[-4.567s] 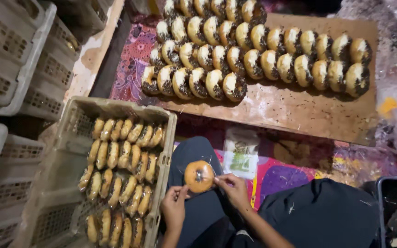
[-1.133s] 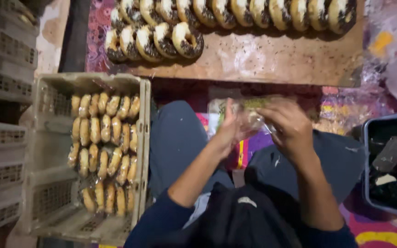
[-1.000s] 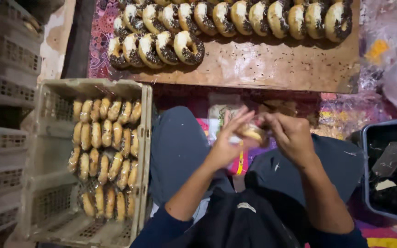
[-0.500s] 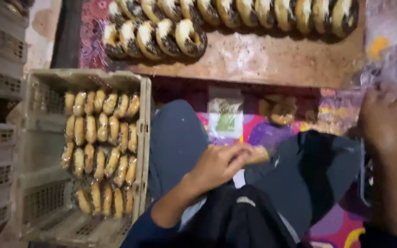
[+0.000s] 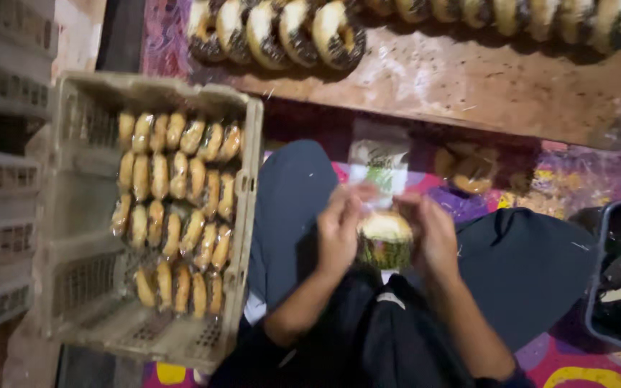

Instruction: The person sits on the floor and repeatedly picks doughnuts from a wooden board, places them into clear plastic bags, and arranges the packaged doughnuts into a plastic crate. The person handles the doughnuts one at a time throughout the clip.

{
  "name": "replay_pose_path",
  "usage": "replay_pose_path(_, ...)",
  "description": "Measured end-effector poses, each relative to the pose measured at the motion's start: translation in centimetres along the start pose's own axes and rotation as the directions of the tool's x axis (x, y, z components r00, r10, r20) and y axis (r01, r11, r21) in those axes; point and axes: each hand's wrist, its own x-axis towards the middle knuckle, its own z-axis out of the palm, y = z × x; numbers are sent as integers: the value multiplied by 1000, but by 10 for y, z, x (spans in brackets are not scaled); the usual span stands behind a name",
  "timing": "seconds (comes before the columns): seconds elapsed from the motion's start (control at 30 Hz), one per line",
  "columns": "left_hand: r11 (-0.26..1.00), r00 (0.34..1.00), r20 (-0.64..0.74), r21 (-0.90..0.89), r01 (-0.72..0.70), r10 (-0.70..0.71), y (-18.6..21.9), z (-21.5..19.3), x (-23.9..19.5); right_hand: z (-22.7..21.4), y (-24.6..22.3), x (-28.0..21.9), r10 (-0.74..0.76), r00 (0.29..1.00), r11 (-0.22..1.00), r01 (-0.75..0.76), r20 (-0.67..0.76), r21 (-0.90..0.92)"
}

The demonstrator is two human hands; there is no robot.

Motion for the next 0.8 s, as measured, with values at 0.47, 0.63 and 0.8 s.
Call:
replay_pose_path(0.47, 906, 928, -180, 219, 362, -328, -52, -127, -26, 4, 123, 36, 374, 927, 872, -361, -27, -332)
replay_pose_path(0.63, 829, 838, 164, 334, 449, -520, -59, -80, -6, -86, 115, 67, 343, 939, 910, -338, -19, -240)
replay_pose_path(0.8, 622, 879, 396, 767, -157, -267, -111, -35, 46, -229, 87, 140, -146, 881, 900, -71, -451, -431)
